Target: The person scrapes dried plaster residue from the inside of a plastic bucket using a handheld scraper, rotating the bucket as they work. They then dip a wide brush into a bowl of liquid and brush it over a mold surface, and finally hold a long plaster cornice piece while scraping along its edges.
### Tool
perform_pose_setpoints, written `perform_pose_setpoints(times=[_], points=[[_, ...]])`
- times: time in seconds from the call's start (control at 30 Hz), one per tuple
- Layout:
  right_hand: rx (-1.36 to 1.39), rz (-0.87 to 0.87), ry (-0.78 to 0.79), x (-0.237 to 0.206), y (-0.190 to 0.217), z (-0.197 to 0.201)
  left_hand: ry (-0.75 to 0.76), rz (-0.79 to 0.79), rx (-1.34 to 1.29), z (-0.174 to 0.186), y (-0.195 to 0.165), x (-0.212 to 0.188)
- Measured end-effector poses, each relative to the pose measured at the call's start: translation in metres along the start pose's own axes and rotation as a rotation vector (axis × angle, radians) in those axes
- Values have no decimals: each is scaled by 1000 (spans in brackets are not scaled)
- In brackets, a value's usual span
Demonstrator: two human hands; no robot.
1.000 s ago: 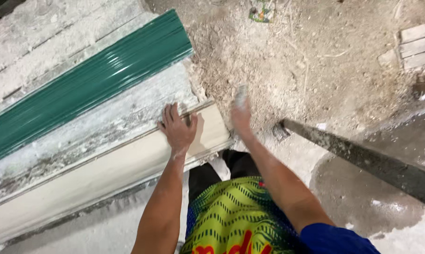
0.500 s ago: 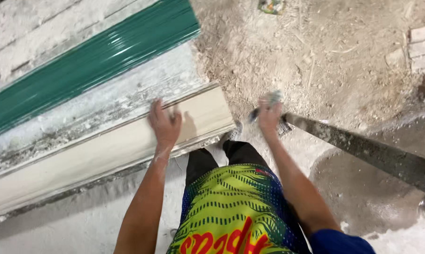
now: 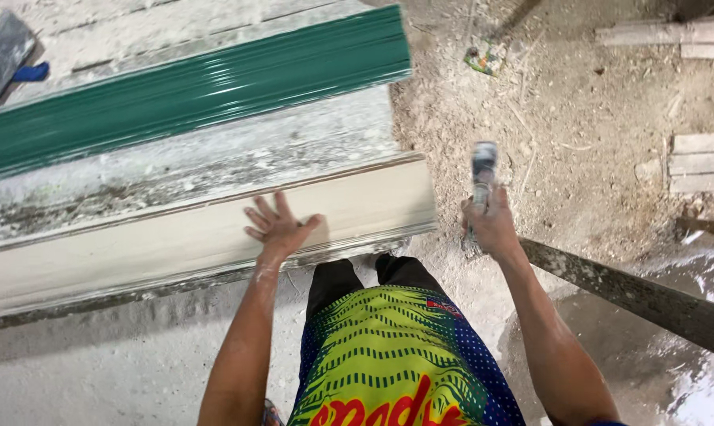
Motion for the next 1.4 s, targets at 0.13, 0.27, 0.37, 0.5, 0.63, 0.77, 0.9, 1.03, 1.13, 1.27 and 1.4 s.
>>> perform_pose_setpoints(times=[0.13, 0.27, 0.37, 0.5, 0.63, 0.77, 0.9, 1.03, 1.13, 1.27, 1.4], points=[[-464, -152, 28, 25, 45, -37, 80, -71, -83, 0, -1, -2], [-828, 13, -31, 47, 91, -48, 145, -125, -93, -3, -1, -5], [-1008, -52, 76, 58, 94, -44, 173, -159, -105, -8, -1, -5], [-1281, 282, 82, 77, 61, -36, 189, -161, -111, -11, -1, -5], [-1595, -70, 448, 119, 21, -3, 153, -144, -105, -6, -2, -5], [-1518, 92, 516, 144, 13, 19, 34, -116, -36, 1, -3, -5], [-1353, 589, 439, 145, 38, 6, 25, -181, -108, -2, 6, -4], [-1406, 7, 665, 147, 84, -5, -269, -9, -137, -6, 27, -8], [-1385, 137, 774, 154, 117, -12, -382, 177, -302, -7, 42, -13], [-1518, 197, 874, 171, 132, -25, -401, 158, -447, -8, 48, -16], [-1660, 253, 925, 179, 139, -24, -470, 176, -360, -8, 47, -11]])
Point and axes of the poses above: each hand's wrist, its own x-axis towards the middle knuckle, its own z-axis out of the back of the hand, y = z × x, the point moved 1 cm from there along x, towards the middle knuckle, and after that the axes turned 3 degrees about -x, right-handed, at the moved point
